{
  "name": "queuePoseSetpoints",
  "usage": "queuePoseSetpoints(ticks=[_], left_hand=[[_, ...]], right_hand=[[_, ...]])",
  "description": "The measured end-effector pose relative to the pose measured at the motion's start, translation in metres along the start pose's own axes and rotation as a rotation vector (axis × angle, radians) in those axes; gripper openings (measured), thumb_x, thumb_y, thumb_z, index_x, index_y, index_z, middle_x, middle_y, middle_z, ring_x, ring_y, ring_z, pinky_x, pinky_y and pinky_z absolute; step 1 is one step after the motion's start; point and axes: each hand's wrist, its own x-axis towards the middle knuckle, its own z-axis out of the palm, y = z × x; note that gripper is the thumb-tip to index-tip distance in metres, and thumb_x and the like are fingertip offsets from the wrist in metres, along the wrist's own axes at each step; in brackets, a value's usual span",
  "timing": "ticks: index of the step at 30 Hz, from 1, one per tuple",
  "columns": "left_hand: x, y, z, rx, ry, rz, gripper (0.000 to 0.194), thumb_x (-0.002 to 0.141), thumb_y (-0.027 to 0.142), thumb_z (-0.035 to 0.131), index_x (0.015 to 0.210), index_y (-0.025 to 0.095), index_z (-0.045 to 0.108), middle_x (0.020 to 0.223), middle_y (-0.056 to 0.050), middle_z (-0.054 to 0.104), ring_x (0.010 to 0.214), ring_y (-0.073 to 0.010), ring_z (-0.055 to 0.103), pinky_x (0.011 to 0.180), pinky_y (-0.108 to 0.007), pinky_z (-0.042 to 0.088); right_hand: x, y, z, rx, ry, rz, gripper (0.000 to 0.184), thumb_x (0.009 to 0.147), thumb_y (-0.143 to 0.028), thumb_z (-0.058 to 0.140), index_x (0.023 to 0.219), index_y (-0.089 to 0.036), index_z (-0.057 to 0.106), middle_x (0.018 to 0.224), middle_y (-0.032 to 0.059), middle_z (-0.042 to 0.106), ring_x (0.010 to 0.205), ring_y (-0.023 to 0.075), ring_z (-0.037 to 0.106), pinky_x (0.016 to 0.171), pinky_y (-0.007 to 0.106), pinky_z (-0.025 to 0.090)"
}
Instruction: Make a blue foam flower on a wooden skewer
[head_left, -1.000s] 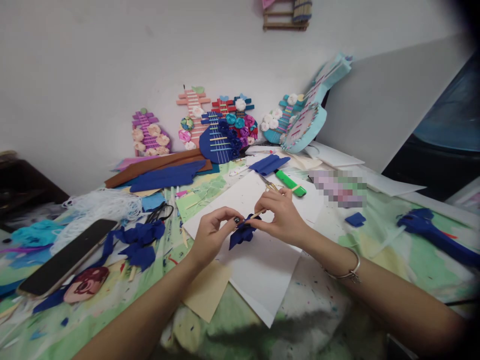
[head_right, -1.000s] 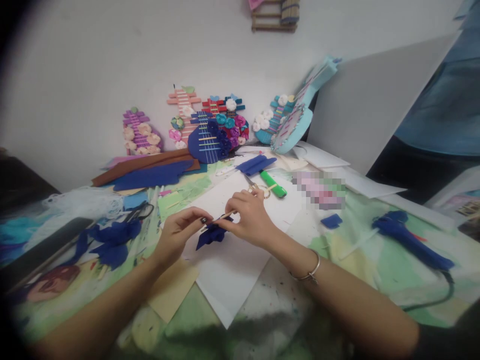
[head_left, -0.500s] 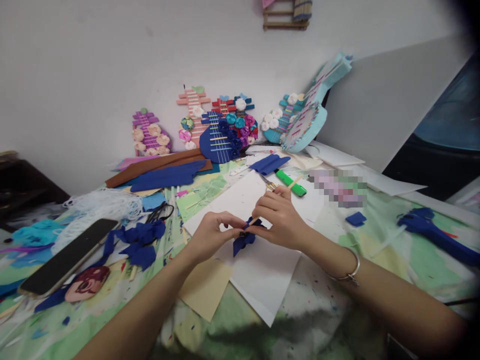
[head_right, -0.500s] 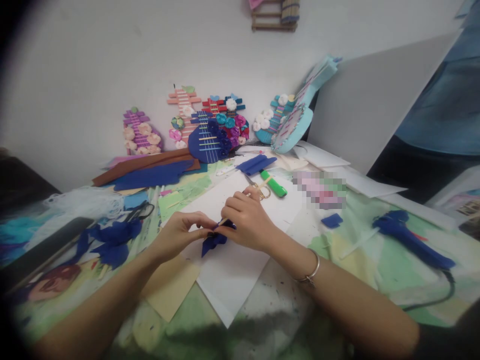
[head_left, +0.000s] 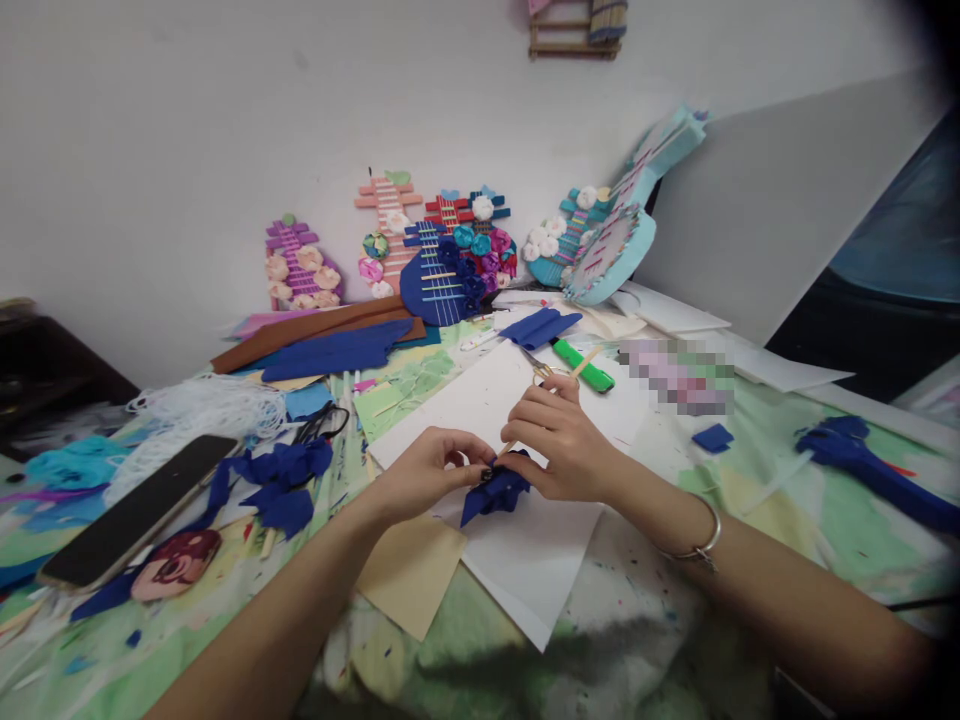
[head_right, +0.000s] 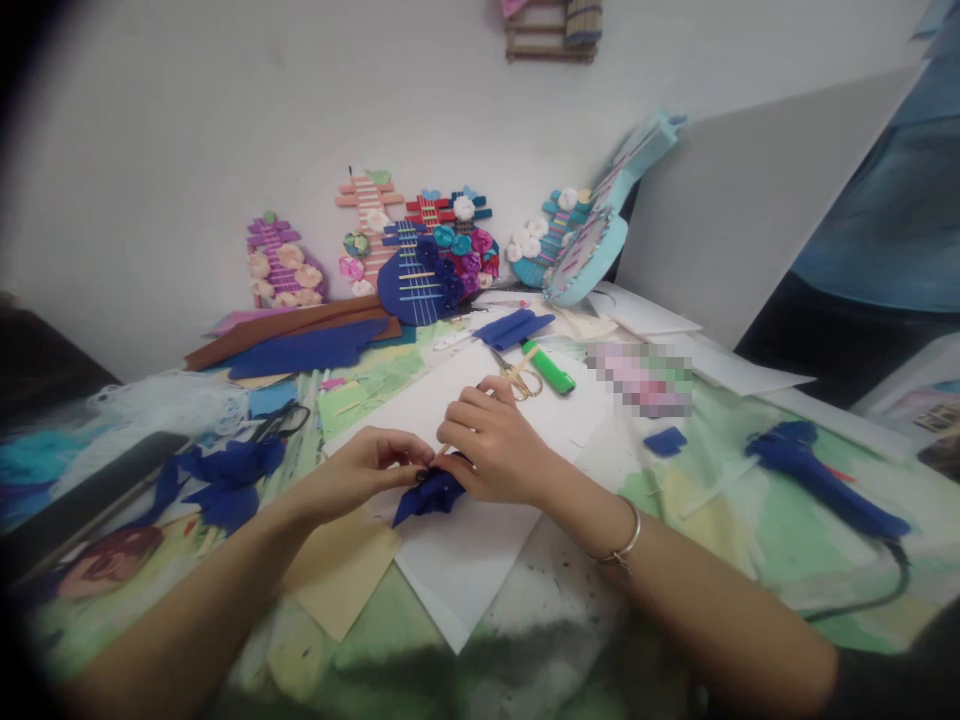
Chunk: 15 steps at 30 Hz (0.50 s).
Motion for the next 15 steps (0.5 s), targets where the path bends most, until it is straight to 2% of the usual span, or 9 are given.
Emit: queuePoseSetpoints(ticks=[4,8,11,15], left_hand=[[0.001,0.0,0.0,0.071,0.021,-0.006,0.015,0.075,0.024,0.062,0.081,0.017,0.074,0.076,-0.005,0.071,0.065,-0.0143,0.058,0.058,-0.023,0.043],[0.004,-0.002,-0.001,0.069,0.127,-0.066,0.012,0.07,0.024,0.065,0.075,0.017,0.074,0.07,-0.003,0.07,0.056,-0.0119,0.054,0.053,-0.023,0.039],[0.006,-0.007,-0.003,-0.068,0.191,-0.155,0.013,0.065,0.026,0.07,0.072,0.016,0.072,0.066,-0.003,0.068,0.054,-0.0119,0.054,0.05,-0.022,0.039],[0.007,-0.013,-0.003,-0.241,0.243,-0.201,0.017,0.06,0.026,0.075,0.07,0.014,0.071,0.068,-0.004,0.068,0.061,-0.0141,0.058,0.058,-0.024,0.045]], right_hand=[[0.0,0.001,-0.001,0.05,0.058,-0.003,0.01,0.086,-0.026,0.052,0.083,-0.019,0.059,0.081,0.0047,0.061,0.082,0.0189,0.051,0.084,0.04,0.029],[-0.002,0.0,-0.002,0.136,0.117,0.01,0.007,0.085,-0.02,0.053,0.084,-0.021,0.06,0.085,0.004,0.063,0.084,0.019,0.053,0.084,0.04,0.031],[-0.002,-0.001,0.0,0.194,0.072,-0.019,0.007,0.085,-0.021,0.054,0.083,-0.02,0.061,0.08,0.0036,0.064,0.08,0.0181,0.052,0.08,0.039,0.032],[-0.001,-0.004,0.004,0.216,-0.003,0.012,0.014,0.086,-0.028,0.056,0.093,-0.018,0.061,0.087,0.0059,0.064,0.082,0.0189,0.051,0.076,0.037,0.033]])
